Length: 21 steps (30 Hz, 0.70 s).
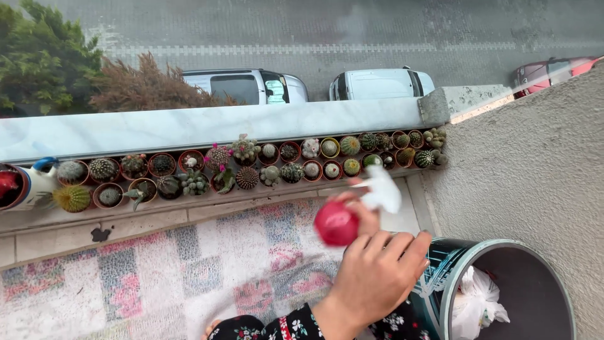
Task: Watering various cacti and flowers in pots on a balcony using a spray bottle.
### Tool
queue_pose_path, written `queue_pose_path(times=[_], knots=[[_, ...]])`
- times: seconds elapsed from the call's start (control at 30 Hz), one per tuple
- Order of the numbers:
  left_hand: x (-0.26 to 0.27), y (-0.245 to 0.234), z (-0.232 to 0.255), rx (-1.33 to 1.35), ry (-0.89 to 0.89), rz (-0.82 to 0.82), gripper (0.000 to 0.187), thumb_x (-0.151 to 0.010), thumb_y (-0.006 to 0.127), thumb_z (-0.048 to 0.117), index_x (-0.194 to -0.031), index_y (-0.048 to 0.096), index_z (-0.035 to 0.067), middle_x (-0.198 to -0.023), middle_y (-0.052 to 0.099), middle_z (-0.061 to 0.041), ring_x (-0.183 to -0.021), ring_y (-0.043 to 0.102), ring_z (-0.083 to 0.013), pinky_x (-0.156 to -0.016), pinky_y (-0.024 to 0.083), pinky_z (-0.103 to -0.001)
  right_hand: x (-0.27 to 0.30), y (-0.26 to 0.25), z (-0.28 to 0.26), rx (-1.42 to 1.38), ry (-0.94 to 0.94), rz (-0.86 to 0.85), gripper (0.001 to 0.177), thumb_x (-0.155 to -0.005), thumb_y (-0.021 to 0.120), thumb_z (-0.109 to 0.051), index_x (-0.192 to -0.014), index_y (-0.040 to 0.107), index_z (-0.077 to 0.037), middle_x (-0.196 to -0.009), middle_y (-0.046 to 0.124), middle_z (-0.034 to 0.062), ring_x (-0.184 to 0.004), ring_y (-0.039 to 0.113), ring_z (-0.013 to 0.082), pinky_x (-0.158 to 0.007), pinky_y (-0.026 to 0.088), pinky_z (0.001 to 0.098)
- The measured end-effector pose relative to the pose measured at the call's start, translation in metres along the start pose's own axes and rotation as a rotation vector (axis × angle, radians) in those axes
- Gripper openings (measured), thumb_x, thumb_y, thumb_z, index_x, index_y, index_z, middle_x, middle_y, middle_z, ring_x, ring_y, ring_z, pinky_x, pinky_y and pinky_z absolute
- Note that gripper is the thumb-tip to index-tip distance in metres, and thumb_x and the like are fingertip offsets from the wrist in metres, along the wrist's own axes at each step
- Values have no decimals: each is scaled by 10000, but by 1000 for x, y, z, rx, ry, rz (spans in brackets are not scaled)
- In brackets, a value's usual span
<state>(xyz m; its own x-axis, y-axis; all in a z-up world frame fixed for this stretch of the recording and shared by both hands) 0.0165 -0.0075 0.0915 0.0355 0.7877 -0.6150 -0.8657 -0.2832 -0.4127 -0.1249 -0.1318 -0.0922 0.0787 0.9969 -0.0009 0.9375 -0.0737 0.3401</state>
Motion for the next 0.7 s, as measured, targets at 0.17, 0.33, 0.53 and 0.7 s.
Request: queue_pose_path(times=[0.17,0.33,0.53,0.7], knots=[[11,16,12,131,137,-43,412,-1025,695,221,-1386,612,40,-992,630,-45,-906,613,-213,-1008,545,-369,7,37,-1,-53,112,-115,502,-805,576,3,-1305,532,0,-914,704,133,-982,728,354,-857,613,533],[6,19,8,107,101,-70,432,-997,688,253,-1379,613,67,-1006,641,-35,-934,629,-224,-799,489,-370,12,74,5,-97,120,-80,435,-832,594,-13,-1264,543,-17,-925,699,128,-957,726,327,-867,607,516],[8,19,-2,41,60,-54,435,-987,672,248,-1381,609,73,-1016,642,-33,-933,622,-223,-786,484,-366,7,93,-4,-3,43,-122,404,-818,588,24,-1219,562,-22,-912,705,121,-906,755,307,-858,611,510],[4,21,-2,37,54,-105,432,-994,665,204,-1396,610,56,-991,639,-30,-927,622,-222,-772,480,-357,-20,95,15,288,63,-274,370,-826,617,55,-1189,579,-4,-892,737,144,-899,767,303,-884,623,456]])
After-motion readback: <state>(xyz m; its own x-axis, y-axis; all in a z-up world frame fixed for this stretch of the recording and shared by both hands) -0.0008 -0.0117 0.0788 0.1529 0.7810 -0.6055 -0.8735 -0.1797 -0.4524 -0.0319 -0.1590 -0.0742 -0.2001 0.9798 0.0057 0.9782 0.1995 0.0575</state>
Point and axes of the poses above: each hand's wrist, its own x-axis away from the middle knuckle, its own y-axis out of the palm, z = x × y, the point moved 6 cm from there along -x, towards the middle knuckle
